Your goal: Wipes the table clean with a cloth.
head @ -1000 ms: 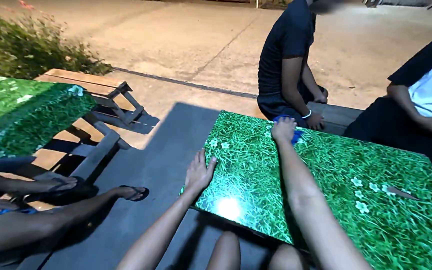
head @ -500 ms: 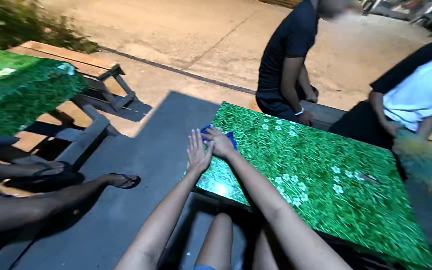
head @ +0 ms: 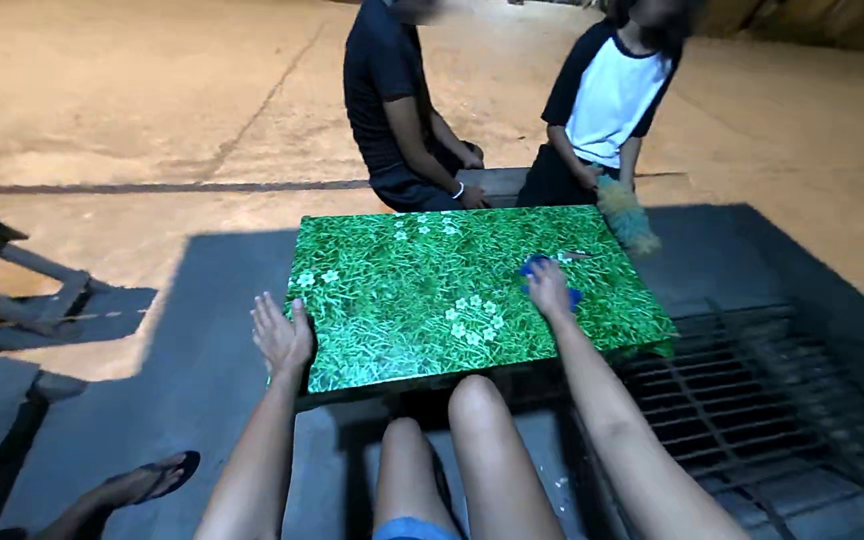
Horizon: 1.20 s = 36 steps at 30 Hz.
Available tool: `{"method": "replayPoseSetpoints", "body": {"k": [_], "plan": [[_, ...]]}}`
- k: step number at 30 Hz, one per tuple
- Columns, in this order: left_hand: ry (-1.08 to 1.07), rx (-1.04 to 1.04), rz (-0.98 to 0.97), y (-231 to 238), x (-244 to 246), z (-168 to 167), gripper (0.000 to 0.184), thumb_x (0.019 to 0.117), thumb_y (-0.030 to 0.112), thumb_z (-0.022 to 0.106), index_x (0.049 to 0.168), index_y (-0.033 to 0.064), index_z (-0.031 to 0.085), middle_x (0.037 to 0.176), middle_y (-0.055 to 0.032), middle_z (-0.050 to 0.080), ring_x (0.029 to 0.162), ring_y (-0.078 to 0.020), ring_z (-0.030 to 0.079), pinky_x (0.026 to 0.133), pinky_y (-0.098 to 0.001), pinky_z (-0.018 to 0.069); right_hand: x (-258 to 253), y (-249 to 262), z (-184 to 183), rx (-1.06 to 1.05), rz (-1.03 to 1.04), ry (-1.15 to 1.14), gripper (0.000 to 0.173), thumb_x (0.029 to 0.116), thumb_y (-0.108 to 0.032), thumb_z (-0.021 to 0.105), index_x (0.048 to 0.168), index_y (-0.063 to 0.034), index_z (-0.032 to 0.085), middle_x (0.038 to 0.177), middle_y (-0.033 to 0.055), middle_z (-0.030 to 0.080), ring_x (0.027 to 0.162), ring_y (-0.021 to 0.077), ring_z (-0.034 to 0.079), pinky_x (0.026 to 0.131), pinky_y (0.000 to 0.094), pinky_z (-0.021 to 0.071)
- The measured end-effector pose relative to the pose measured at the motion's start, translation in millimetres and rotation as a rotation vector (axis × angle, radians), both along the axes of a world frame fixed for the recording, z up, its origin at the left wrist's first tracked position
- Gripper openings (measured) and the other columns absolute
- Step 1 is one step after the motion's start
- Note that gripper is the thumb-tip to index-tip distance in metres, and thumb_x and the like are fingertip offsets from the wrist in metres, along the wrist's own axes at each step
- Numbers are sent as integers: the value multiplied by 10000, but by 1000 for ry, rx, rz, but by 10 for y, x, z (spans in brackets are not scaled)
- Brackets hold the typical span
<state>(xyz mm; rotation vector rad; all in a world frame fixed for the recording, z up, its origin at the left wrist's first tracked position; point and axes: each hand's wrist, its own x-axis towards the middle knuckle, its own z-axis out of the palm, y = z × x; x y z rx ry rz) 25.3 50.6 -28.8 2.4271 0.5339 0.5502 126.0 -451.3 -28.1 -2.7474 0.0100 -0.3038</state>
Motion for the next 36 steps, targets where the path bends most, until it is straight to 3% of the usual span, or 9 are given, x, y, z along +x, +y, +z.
{"method": "replayPoseSetpoints", "body": {"k": [3, 5, 9, 12, 14, 17, 28, 33, 36], "plan": [[39, 41, -5, -35, 16, 35, 797, 1069, 590, 228, 1628, 22, 218, 1687, -248, 199, 1565, -444, 179, 1241, -639, 149, -339, -1072, -88, 11, -324, -4, 488, 1096, -322, 440, 1476, -33, 543, 1585, 273, 412, 1520, 490, 273, 1222, 672, 217], [53, 76, -12, -9, 64, 20, 801, 1066, 606, 240, 1620, 28, 257, 1678, -253, 225, 1557, -451, 204, 1232, -651, 164, -493, -1368, -169, 32, -466, 12, 499, 1103, -325, 416, 1497, -35, 514, 1624, 257, 357, 1545, 460, 237, 1245, 644, 191], [137, 64, -21, 29, 142, -46, 869, 1030, 688, 221, 1628, 59, 254, 1691, -241, 196, 1559, -468, 176, 1213, -698, 151, -679, -850, 46, 58, -559, 66, 487, 1090, -277, 436, 1497, -18, 506, 1628, 253, 350, 1545, 432, 252, 1254, 590, 207], [156, 81, -18, 111, 197, -177, 951, 978, 769, 205, 1626, 75, 264, 1690, -239, 202, 1555, -479, 178, 1199, -720, 168, -913, -190, 30, 27, -352, 100, 493, 1072, -290, 481, 1494, -37, 521, 1610, 241, 389, 1538, 416, 281, 1251, 573, 242], [142, 66, -30, 114, 176, -202, 936, 989, 753, 217, 1622, 64, 266, 1684, -248, 210, 1551, -482, 186, 1201, -715, 170, -1122, 106, -75, 24, -198, 98, 488, 1075, -304, 480, 1495, -64, 536, 1622, 210, 389, 1556, 387, 261, 1278, 545, 197], [115, 78, -20, 62, 151, -146, 929, 993, 743, 211, 1606, 50, 303, 1664, -262, 254, 1540, -479, 228, 1193, -707, 200, -1230, 105, -80, 86, -83, 53, 434, 1081, -257, 468, 1457, -76, 588, 1592, 181, 452, 1543, 373, 305, 1284, 511, 206], [182, 112, 9, -78, 31, 63, 802, 1064, 616, 220, 1600, 26, 310, 1660, -251, 280, 1538, -464, 251, 1204, -671, 217, -18, -1229, 97, -71, -295, 118, 490, 1112, -286, 380, 1482, 5, 513, 1570, 285, 418, 1505, 469, 316, 1230, 615, 251], [251, 56, 16, -86, 57, 135, 769, 1071, 602, 254, 1626, 70, 266, 1681, -214, 253, 1550, -425, 248, 1216, -656, 208, 273, -1424, 167, -16, -419, 228, 627, 1088, -414, 427, 1538, 22, 415, 1622, 310, 308, 1538, 480, 227, 1242, 628, 198], [274, 60, 18, -32, 52, 124, 775, 1066, 616, 249, 1632, 86, 256, 1684, -202, 255, 1553, -415, 247, 1216, -644, 220, 202, -1329, 102, -30, -416, 236, 610, 1102, -374, 397, 1546, 45, 384, 1623, 318, 300, 1542, 473, 225, 1251, 618, 183]]}}
